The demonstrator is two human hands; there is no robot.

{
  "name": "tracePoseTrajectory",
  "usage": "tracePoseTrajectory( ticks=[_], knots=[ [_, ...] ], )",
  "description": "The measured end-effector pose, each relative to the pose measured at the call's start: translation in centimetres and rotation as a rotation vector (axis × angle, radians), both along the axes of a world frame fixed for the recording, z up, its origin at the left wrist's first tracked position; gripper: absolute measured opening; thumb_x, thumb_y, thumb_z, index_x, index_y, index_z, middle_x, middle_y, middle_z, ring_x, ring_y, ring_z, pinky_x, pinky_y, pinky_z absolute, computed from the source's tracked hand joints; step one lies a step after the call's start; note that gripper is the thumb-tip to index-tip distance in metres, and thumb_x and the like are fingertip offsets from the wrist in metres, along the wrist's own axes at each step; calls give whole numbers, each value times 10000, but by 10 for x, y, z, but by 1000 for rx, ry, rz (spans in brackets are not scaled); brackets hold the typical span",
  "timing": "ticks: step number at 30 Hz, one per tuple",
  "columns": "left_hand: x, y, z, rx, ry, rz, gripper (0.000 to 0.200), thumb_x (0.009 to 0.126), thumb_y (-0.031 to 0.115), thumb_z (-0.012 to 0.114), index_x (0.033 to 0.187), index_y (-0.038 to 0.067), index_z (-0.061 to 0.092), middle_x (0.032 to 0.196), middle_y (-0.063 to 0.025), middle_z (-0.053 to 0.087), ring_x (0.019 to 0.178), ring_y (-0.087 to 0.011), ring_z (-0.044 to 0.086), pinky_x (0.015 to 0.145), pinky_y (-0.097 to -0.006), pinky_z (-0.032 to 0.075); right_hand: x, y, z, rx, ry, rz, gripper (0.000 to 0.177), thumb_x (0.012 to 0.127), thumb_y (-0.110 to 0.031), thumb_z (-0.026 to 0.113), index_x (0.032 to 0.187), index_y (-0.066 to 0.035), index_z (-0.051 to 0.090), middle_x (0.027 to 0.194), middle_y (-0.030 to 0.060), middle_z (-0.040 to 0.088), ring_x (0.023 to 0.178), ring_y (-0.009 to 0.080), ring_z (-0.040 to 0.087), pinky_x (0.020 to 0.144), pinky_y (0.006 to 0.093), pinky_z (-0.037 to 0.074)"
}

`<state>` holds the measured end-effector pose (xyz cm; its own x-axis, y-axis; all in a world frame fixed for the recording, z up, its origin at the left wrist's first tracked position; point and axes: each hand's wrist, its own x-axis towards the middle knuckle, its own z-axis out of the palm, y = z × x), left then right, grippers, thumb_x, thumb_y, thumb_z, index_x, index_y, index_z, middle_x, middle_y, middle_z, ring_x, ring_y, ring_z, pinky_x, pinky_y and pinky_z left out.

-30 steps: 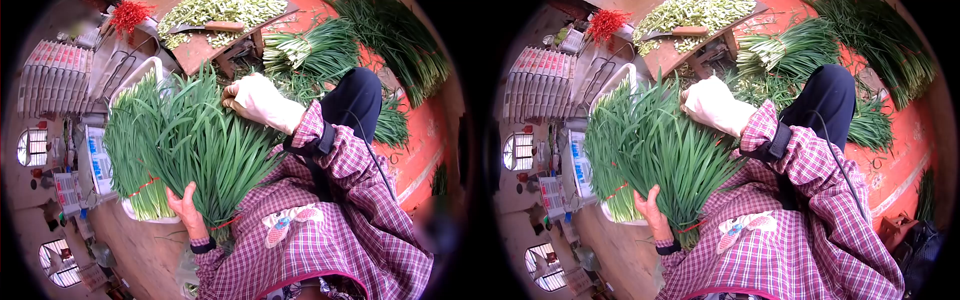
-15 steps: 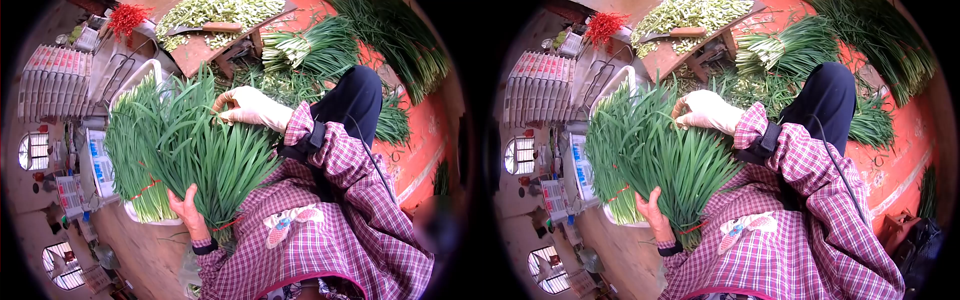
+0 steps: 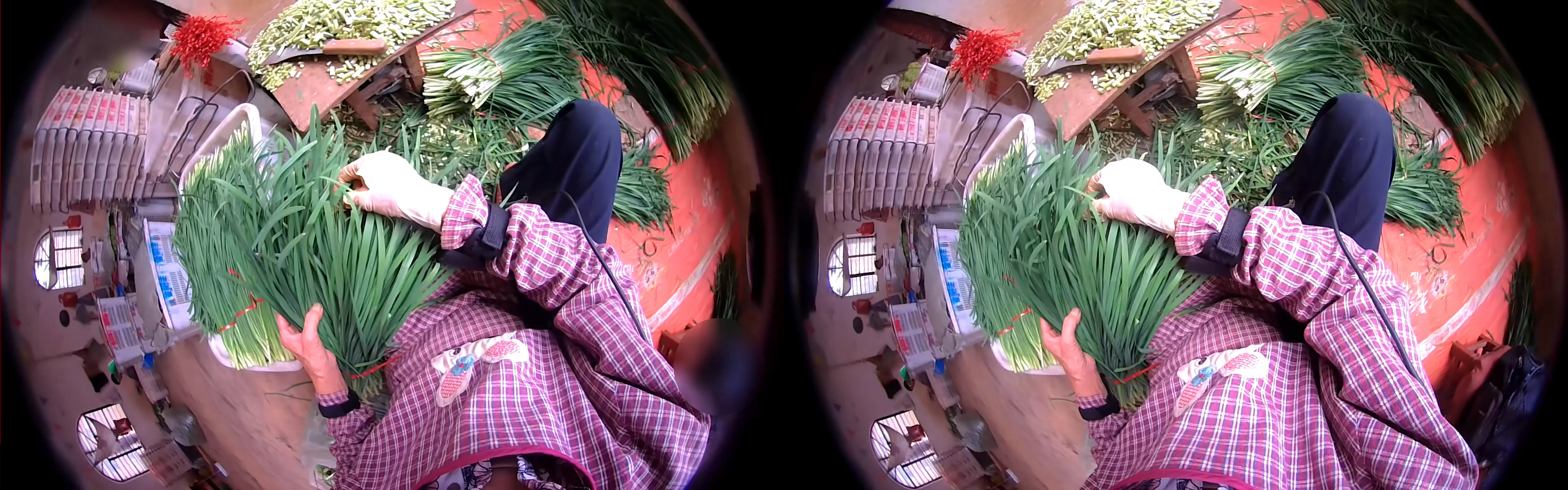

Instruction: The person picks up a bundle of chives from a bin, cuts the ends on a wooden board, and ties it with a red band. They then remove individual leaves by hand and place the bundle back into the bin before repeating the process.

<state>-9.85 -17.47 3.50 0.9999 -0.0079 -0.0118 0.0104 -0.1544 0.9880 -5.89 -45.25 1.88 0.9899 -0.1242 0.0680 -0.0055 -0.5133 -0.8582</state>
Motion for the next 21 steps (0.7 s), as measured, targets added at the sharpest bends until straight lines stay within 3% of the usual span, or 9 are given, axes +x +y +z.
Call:
tracePoseTrajectory(
  ticks=[7,9,11,13,15,17,19,20,21],
  knots=[
    [0,2,-2,-9,-2,-1,506,774,3,666,1266,-23,549,1145,-86,626,968,-185,606,882,-303,488,-15,13,-4,111,-146,-177,205,779,-267,655,907,-130,738,741,129,689,766,325,674,729,433,525],
    [1,1,-2,-11,-29,6,499,774,-4,671,1259,-21,555,1135,-82,630,963,-183,605,881,-303,485,-11,9,-12,-125,-452,-347,176,782,-253,668,871,-117,736,721,92,699,688,257,684,670,352,536],
    [4,5,-7,-14,-26,20,496,773,-7,676,1255,-20,558,1128,-79,632,957,-181,606,874,-299,486,-3,-18,-3,321,-310,-487,193,819,-292,683,860,-110,732,739,71,711,698,191,690,668,318,532],
    [2,11,-9,-4,-11,45,494,772,-10,680,1251,-19,561,1122,-77,635,952,-180,606,868,-296,486,3,-60,-1,368,-421,-551,185,862,-294,688,912,-123,738,756,52,720,729,146,691,677,319,531],
    [4,10,-8,-16,-15,22,484,775,-13,685,1244,-15,565,1117,-72,636,944,-172,610,856,-294,495,-9,-99,16,31,-305,-577,156,890,-241,683,989,-133,737,776,48,726,710,129,685,655,304,528],
    [8,10,-9,-26,-20,15,478,777,-15,687,1240,-13,567,1114,-69,637,940,-168,612,849,-293,499,-30,-112,25,-136,-337,-590,198,919,-160,677,1095,-79,719,838,-35,696,747,26,582,670,202,462],
    [11,14,-11,-82,14,30,457,766,-13,690,1211,-11,585,1115,-65,642,972,-168,602,885,-292,474,-51,-107,34,-3,-496,-401,207,931,-110,653,1128,-79,705,914,-42,702,805,23,581,689,201,462],
    [15,20,-10,-115,54,18,463,765,-14,692,1215,-7,583,1114,-65,638,969,-171,607,873,-296,487,-58,-101,36,-115,-476,-416,217,947,-87,624,1154,-76,689,959,-30,701,828,23,577,673,201,460],
    [18,27,-7,-113,56,27,463,765,-14,692,1215,-7,583,1114,-65,638,969,-171,607,873,-296,487,-67,-86,45,15,-464,-397,127,917,-152,655,1002,-97,731,780,28,700,675,84,629,644,236,502]
  ],
)
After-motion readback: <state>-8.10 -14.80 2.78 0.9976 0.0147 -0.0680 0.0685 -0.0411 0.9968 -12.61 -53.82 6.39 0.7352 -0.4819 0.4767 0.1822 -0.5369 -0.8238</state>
